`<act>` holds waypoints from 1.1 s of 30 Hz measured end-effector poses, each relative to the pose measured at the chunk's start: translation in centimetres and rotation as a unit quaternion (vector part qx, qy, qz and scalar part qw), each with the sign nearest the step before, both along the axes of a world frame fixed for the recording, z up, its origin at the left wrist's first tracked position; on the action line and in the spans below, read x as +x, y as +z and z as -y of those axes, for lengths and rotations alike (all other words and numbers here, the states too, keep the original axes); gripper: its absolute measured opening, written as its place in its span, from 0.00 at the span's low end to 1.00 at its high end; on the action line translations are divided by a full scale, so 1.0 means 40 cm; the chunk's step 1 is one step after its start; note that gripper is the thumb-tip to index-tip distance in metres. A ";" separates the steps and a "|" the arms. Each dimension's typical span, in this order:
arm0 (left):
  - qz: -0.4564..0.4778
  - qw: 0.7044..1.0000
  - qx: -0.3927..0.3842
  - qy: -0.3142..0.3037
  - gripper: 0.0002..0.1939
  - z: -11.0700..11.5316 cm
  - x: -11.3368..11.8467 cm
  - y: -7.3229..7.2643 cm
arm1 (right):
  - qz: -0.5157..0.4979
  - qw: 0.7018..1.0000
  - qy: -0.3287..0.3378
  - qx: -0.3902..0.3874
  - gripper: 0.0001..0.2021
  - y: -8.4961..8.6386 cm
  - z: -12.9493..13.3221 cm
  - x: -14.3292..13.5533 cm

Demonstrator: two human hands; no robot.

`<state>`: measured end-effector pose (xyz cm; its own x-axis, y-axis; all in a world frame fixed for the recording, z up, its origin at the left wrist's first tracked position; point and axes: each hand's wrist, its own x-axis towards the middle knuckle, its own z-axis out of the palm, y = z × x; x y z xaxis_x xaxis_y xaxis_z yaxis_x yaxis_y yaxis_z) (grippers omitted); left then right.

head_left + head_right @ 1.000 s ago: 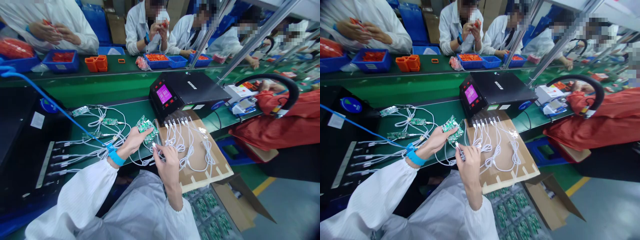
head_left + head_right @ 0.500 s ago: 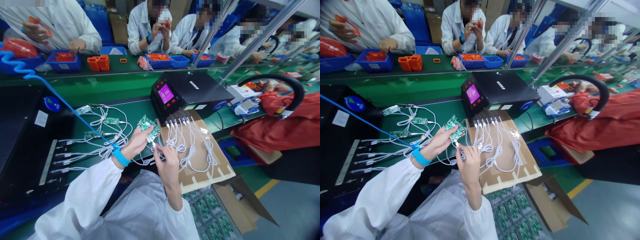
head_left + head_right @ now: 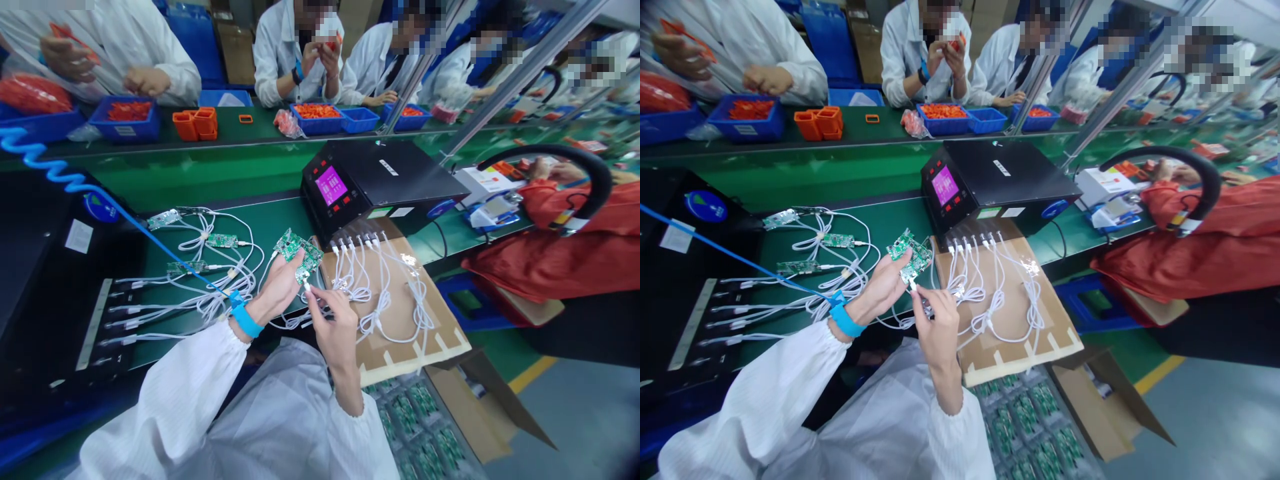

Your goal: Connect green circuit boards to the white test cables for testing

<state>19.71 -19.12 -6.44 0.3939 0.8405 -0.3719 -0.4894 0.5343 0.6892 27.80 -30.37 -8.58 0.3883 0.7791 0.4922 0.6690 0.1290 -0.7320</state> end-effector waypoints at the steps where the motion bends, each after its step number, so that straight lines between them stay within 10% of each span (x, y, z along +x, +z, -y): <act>1: -0.001 1.000 0.001 0.000 0.14 0.002 0.000 0.002 | -0.008 1.000 0.001 -0.002 0.07 0.000 0.000 0.000; 22: -0.056 0.998 0.003 0.010 0.14 -0.009 -0.002 -0.028 | -0.053 0.998 0.017 -0.018 0.10 -0.013 -0.018 -0.006; 33: -0.003 1.000 0.017 -0.015 0.12 -0.021 0.012 -0.001 | 0.168 0.981 0.091 0.003 0.16 -0.029 0.084 0.067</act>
